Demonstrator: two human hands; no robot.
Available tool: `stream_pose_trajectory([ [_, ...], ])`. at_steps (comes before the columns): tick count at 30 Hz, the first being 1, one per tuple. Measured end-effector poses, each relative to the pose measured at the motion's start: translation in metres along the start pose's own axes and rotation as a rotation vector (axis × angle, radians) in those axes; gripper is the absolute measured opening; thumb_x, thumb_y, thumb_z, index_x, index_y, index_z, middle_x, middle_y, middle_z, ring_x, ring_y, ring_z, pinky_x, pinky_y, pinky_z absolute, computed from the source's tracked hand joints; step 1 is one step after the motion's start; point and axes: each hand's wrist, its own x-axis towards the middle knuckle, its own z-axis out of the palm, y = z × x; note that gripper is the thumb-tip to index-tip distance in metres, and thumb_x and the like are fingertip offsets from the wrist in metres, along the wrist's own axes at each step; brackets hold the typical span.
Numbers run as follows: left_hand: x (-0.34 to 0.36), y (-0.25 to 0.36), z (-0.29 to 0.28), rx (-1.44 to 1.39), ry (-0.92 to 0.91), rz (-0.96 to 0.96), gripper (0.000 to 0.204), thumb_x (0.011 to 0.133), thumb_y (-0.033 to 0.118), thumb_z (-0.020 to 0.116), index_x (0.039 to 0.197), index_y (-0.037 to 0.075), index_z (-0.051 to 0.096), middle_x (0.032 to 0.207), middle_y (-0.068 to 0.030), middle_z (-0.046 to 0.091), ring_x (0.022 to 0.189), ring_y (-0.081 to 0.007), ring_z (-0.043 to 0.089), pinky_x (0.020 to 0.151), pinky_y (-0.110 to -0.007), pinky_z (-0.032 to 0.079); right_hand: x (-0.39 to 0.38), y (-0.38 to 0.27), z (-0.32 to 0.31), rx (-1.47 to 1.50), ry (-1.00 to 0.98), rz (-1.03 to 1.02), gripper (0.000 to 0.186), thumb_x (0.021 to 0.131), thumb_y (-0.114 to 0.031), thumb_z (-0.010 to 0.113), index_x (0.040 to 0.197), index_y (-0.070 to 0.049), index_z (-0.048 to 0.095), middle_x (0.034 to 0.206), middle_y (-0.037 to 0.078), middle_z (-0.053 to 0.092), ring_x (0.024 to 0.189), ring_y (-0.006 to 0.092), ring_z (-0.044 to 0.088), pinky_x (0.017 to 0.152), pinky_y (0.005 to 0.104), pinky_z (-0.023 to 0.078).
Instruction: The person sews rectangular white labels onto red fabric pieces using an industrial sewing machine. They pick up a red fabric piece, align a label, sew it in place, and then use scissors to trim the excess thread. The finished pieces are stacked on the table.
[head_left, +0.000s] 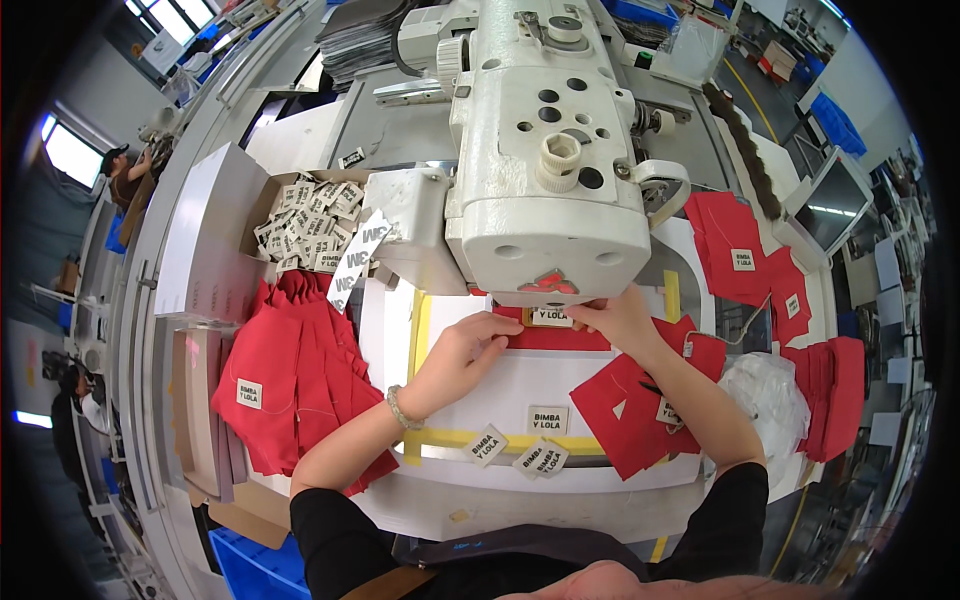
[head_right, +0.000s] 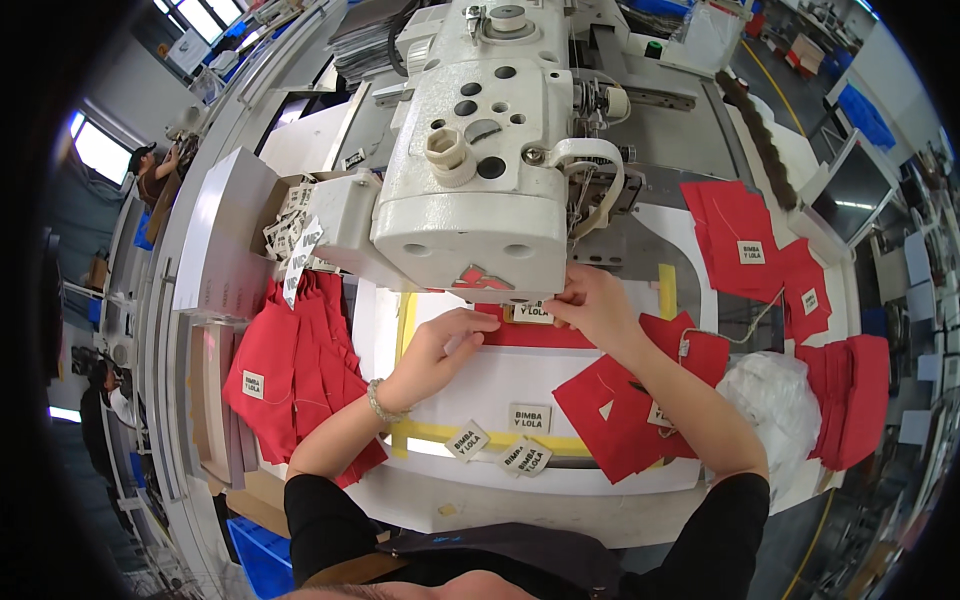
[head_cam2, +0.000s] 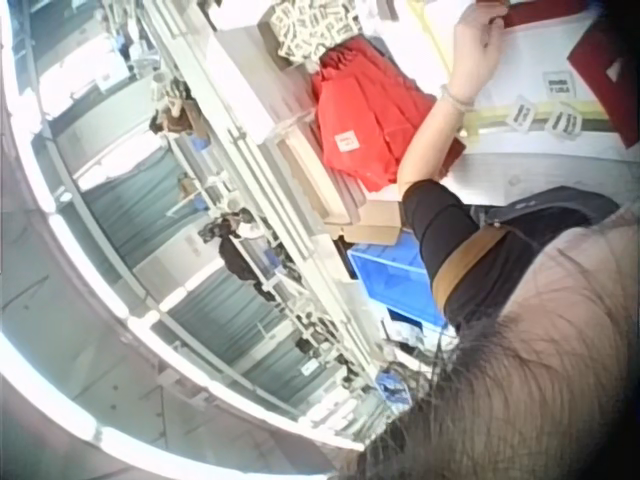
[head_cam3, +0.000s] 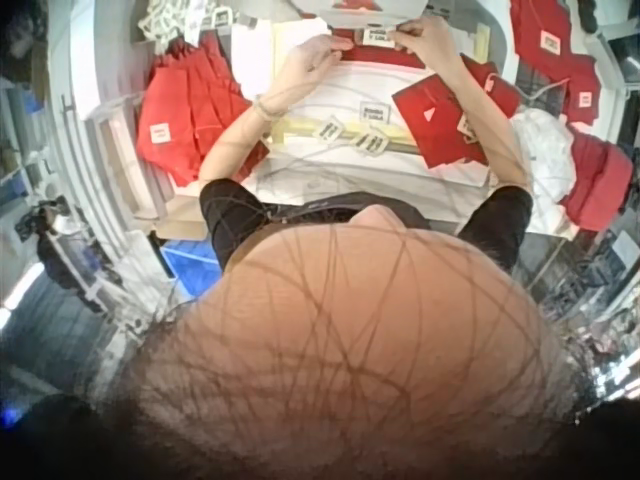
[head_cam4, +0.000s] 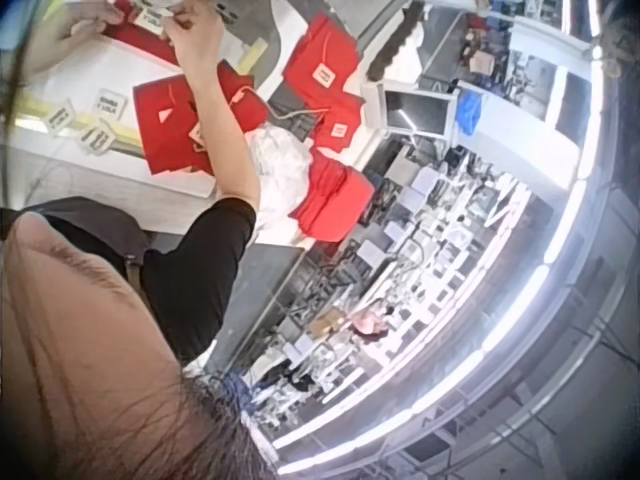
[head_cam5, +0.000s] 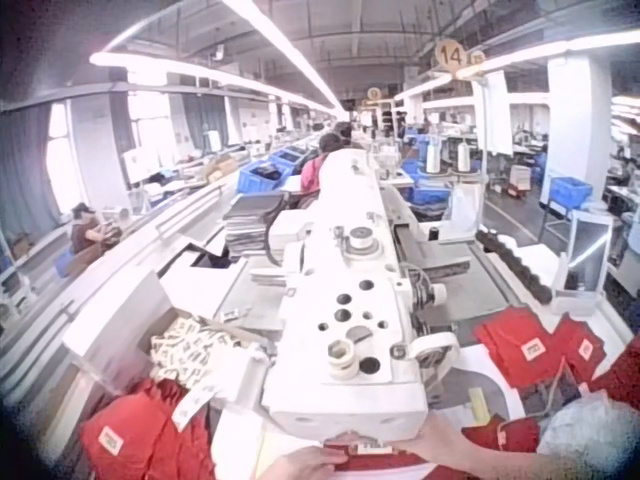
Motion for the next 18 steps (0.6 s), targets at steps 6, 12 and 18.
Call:
stream_pose_trajectory([
  [6, 0.002, 0.000, 0.012, 0.590, 0.030, 0.374, 0.037, 0.085, 0.013, 0.064, 0.120, 0.005, 0.062, 0.124, -0.0089, 0.060, 0.107, -0.0224, 0.057, 0.093, -0.037, 0.042, 0.008, -0.003, -0.005, -0.062, -0.025, 0.021, 0.020, 0.081, -0.003, 0.068, 0.099, 0.004, 0.062, 0.069, 0.009, 0.068, 0.057, 0.0114, 0.065, 0.050, 0.0244, 0.049],
  [12, 0.006, -0.004, 0.024, 0.761, 0.021, 0.466, 0.047, 0.083, 0.023, 0.068, 0.126, 0.007, 0.059, 0.131, -0.0077, 0.057, 0.116, -0.0215, 0.054, 0.098, -0.041, 0.039, 0.010, -0.004, -0.005, -0.054, -0.010, 0.045, 0.018, 0.081, -0.001, 0.067, 0.096, 0.005, 0.063, 0.068, 0.009, 0.067, 0.057, 0.0112, 0.065, 0.049, 0.0236, 0.050],
  [18, 0.007, -0.006, 0.027, 0.846, 0.035, 0.491, 0.049, 0.082, 0.027, 0.069, 0.126, 0.006, 0.058, 0.131, -0.0083, 0.057, 0.119, -0.0207, 0.053, 0.099, -0.042, 0.038, 0.014, -0.002, -0.001, 0.026, 0.011, 0.033, 0.018, 0.080, 0.001, 0.065, 0.097, 0.005, 0.063, 0.068, 0.008, 0.067, 0.058, 0.0112, 0.065, 0.049, 0.0234, 0.050],
])
